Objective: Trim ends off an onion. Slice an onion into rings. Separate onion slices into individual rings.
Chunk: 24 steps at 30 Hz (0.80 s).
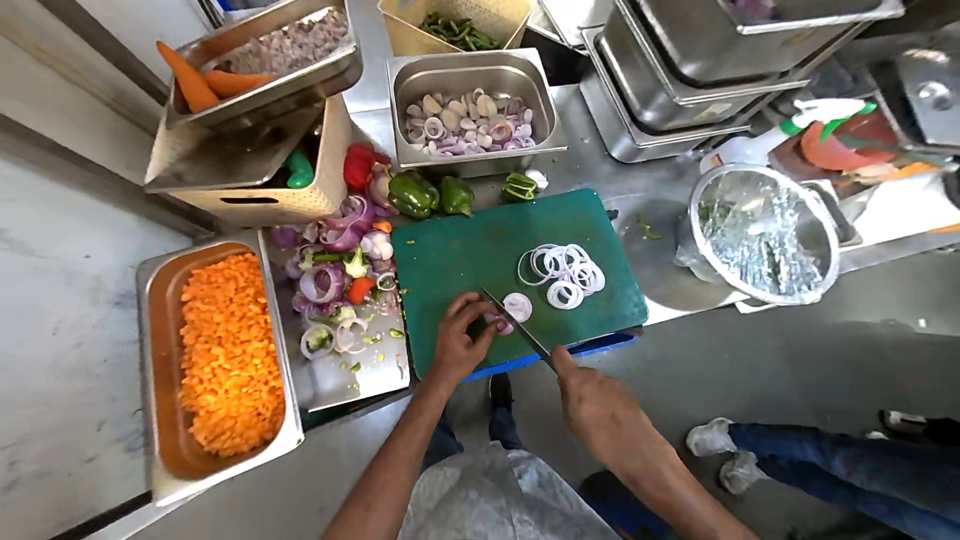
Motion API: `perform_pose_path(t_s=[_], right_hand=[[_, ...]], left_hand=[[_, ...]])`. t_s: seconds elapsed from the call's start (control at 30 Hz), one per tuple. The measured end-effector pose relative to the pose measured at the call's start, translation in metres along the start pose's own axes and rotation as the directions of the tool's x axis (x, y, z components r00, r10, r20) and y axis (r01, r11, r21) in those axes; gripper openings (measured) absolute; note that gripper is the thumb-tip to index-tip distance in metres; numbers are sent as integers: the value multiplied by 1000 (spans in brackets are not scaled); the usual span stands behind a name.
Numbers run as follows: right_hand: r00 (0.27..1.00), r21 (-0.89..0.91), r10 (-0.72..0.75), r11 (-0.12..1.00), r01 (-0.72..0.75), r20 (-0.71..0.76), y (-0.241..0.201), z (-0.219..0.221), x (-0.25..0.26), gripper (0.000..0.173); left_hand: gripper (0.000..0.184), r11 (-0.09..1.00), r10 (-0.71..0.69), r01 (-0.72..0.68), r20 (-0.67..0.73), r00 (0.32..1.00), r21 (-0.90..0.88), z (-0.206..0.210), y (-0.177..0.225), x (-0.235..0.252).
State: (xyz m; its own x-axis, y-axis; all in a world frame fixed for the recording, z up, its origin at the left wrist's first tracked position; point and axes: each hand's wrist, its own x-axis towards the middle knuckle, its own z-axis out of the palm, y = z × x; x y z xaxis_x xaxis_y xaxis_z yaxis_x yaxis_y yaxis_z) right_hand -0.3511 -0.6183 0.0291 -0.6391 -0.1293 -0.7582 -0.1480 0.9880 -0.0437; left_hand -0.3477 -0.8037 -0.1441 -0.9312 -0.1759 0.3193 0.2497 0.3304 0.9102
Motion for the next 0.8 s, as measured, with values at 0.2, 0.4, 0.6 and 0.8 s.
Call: perform_pose_path(t_s=[0.2, 0.4, 0.6, 0.8], right_hand=[[999, 7, 28, 1000, -28, 20, -8, 7, 19, 41], [996, 54, -64, 996, 67, -62, -1, 45, 64, 41], [993, 83, -91, 992, 97, -76, 7, 50, 59, 43], [993, 222, -97, 969, 110, -66, 35, 60, 55, 43]], left_hand=[[17, 1000, 11, -11, -11, 1000, -14, 1, -1, 0], [19, 1000, 13, -13, 21, 1000, 11, 4, 0, -1], [28, 964, 10, -21, 43, 999, 265, 6, -1, -4], [23, 968, 70, -46, -87, 994, 246, 1, -4, -12]])
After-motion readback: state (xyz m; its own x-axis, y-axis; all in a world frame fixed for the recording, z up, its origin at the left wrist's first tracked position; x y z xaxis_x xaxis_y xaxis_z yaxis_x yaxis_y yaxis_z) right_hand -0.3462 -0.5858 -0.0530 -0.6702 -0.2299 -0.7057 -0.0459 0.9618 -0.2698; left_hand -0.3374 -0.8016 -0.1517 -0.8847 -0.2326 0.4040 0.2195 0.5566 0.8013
